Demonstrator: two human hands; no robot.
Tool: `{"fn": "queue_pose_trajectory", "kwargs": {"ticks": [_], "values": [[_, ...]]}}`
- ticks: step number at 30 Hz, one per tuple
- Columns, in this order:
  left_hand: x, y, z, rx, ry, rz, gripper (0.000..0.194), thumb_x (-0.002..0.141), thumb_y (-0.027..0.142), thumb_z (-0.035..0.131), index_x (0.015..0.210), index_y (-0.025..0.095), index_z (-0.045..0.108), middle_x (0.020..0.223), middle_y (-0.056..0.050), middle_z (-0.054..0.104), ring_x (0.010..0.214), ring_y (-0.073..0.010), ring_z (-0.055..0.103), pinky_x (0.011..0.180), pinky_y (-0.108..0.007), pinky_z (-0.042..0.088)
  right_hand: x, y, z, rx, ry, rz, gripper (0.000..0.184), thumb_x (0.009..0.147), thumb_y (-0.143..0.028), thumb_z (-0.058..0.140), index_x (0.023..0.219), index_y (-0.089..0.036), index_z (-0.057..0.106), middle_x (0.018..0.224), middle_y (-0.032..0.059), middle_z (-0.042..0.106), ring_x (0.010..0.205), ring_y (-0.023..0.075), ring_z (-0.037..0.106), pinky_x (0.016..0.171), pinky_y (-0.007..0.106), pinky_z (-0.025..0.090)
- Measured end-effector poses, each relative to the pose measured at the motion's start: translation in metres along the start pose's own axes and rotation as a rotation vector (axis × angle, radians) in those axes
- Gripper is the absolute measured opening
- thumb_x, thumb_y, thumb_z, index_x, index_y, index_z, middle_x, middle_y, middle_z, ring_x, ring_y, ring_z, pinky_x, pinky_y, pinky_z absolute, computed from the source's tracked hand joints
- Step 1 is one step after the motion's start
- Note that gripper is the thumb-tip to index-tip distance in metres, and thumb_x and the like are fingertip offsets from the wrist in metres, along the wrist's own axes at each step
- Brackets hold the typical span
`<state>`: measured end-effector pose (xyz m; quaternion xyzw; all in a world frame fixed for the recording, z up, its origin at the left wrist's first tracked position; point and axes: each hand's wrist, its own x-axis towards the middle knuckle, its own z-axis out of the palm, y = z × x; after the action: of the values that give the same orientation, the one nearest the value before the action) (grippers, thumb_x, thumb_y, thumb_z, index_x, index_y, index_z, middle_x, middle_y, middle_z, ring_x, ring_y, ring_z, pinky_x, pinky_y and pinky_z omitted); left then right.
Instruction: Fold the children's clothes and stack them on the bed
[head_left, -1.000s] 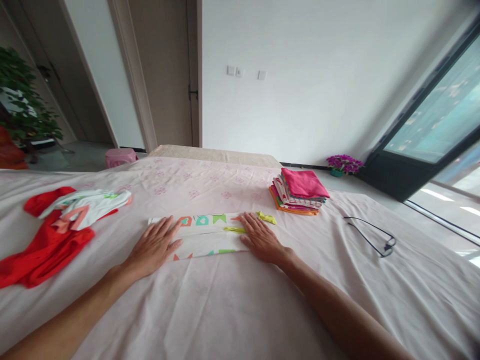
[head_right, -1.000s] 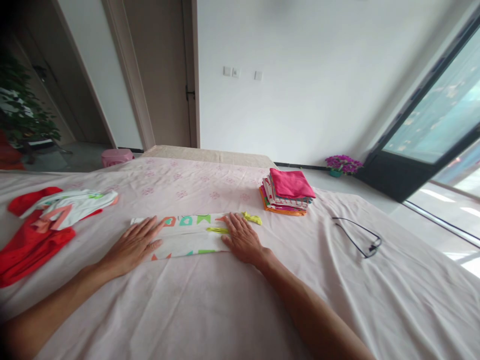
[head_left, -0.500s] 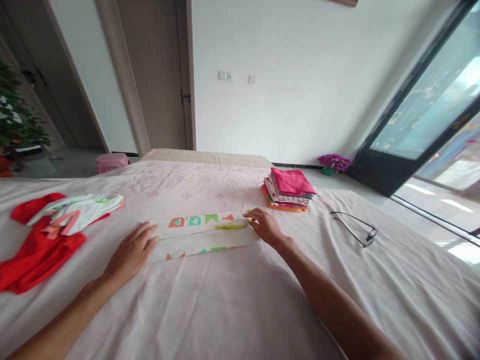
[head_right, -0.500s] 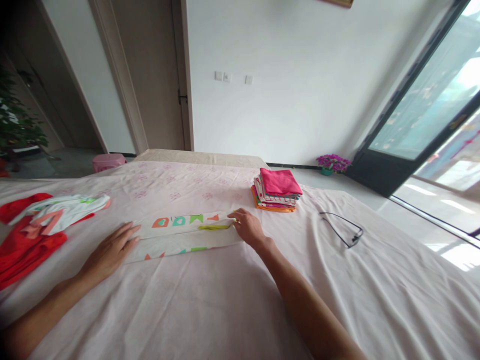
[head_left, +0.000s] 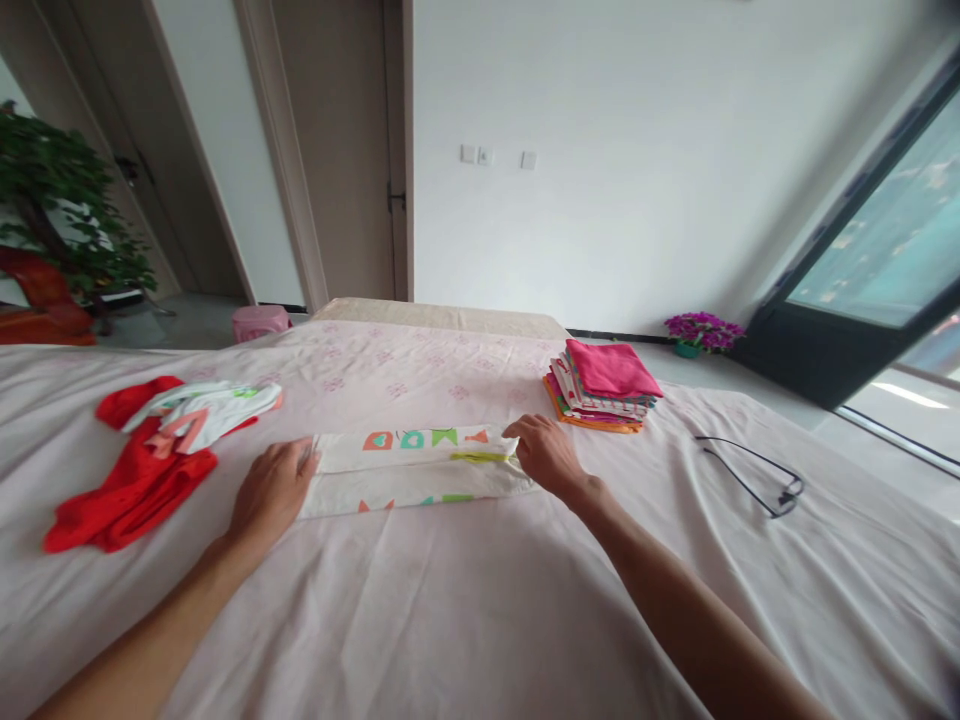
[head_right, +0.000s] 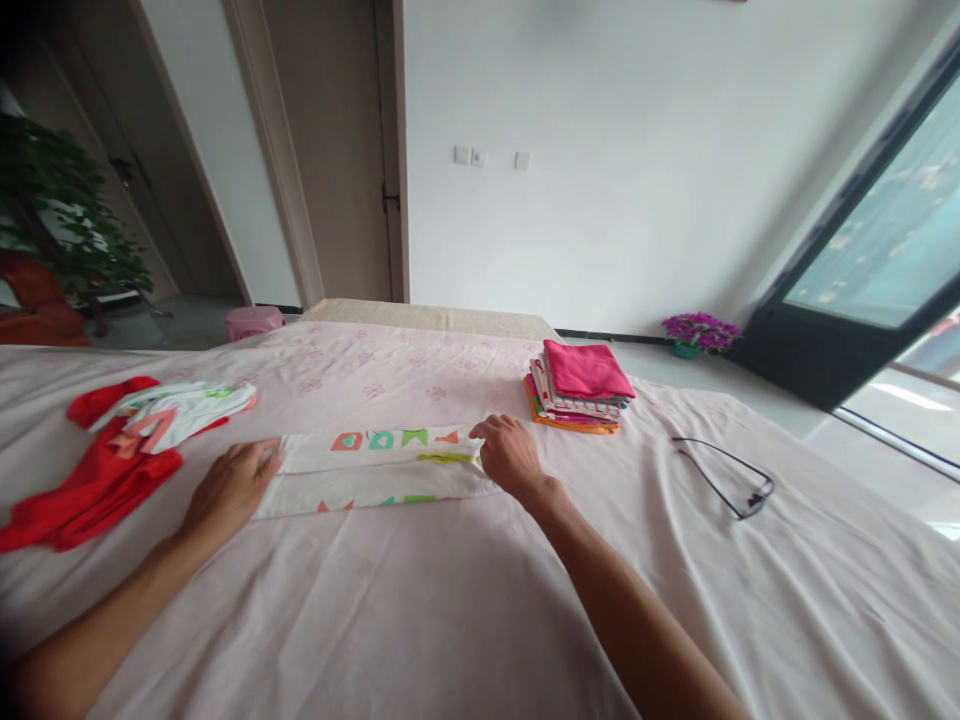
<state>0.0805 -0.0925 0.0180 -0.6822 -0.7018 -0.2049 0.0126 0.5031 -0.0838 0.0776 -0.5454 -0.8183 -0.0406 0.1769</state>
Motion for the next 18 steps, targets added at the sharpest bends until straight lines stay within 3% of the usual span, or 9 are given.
{"fn": "queue_pose_trajectory", "kwargs": {"ticks": [3, 7, 13, 15, 18], "values": [[0.005, -0.001, -0.009, 0.051, -0.083, -0.152, 0.062, 0.091, 0.059, 0.028, 0.12, 0.013, 0.059, 0.113, -0.02, 0.065, 0.11, -0.032, 0.061, 0.091, -0.042, 0.048, 0.003, -0.006, 0.002, 0.053, 0.076, -0.068, 0.032, 0.093, -0.019, 0.047, 0.12, -0.02, 0.066, 0.119, 0.0092, 0.067, 0.112, 0.0215, 0.057, 0.098, 0.036, 0.042], [0.009, 0.006, -0.014, 0.13, -0.174, -0.227, 0.066, 0.085, 0.065, 0.035, 0.116, 0.012, 0.06, 0.115, -0.023, 0.061, 0.106, -0.0373, 0.061, 0.086, -0.046, 0.048, 0.0, -0.013, 0.024, 0.045, 0.034, -0.171, 0.042, 0.096, -0.028, 0.047, 0.137, -0.018, 0.053, 0.14, 0.0115, 0.055, 0.139, 0.0255, 0.038, 0.115, 0.045, 0.029], [0.019, 0.018, -0.018, 0.207, -0.296, -0.277, 0.055, 0.082, 0.063, 0.04, 0.103, 0.018, 0.064, 0.115, -0.02, 0.064, 0.11, -0.0376, 0.06, 0.087, -0.044, 0.046, -0.013, -0.014, 0.047, 0.028, -0.051, -0.106, 0.048, 0.095, -0.025, 0.044, 0.143, -0.017, 0.048, 0.145, 0.0099, 0.051, 0.14, 0.0245, 0.036, 0.12, 0.043, 0.023], [0.023, 0.016, -0.016, 0.148, -0.283, -0.285, 0.048, 0.081, 0.06, 0.044, 0.096, 0.019, 0.064, 0.11, -0.018, 0.066, 0.107, -0.0365, 0.062, 0.085, -0.043, 0.046, -0.015, -0.013, 0.047, 0.024, -0.059, -0.118, 0.049, 0.096, -0.026, 0.042, 0.144, -0.016, 0.046, 0.147, 0.0107, 0.049, 0.14, 0.0246, 0.037, 0.12, 0.044, 0.022], [0.027, 0.012, -0.011, -0.198, -0.208, -0.352, 0.037, 0.071, 0.053, 0.06, 0.086, 0.019, 0.061, 0.093, -0.013, 0.07, 0.098, -0.0346, 0.065, 0.08, -0.039, 0.047, -0.016, -0.012, 0.046, 0.025, -0.061, -0.121, 0.05, 0.097, -0.028, 0.043, 0.145, -0.015, 0.045, 0.148, 0.0125, 0.047, 0.141, 0.0255, 0.036, 0.12, 0.045, 0.023]]}}
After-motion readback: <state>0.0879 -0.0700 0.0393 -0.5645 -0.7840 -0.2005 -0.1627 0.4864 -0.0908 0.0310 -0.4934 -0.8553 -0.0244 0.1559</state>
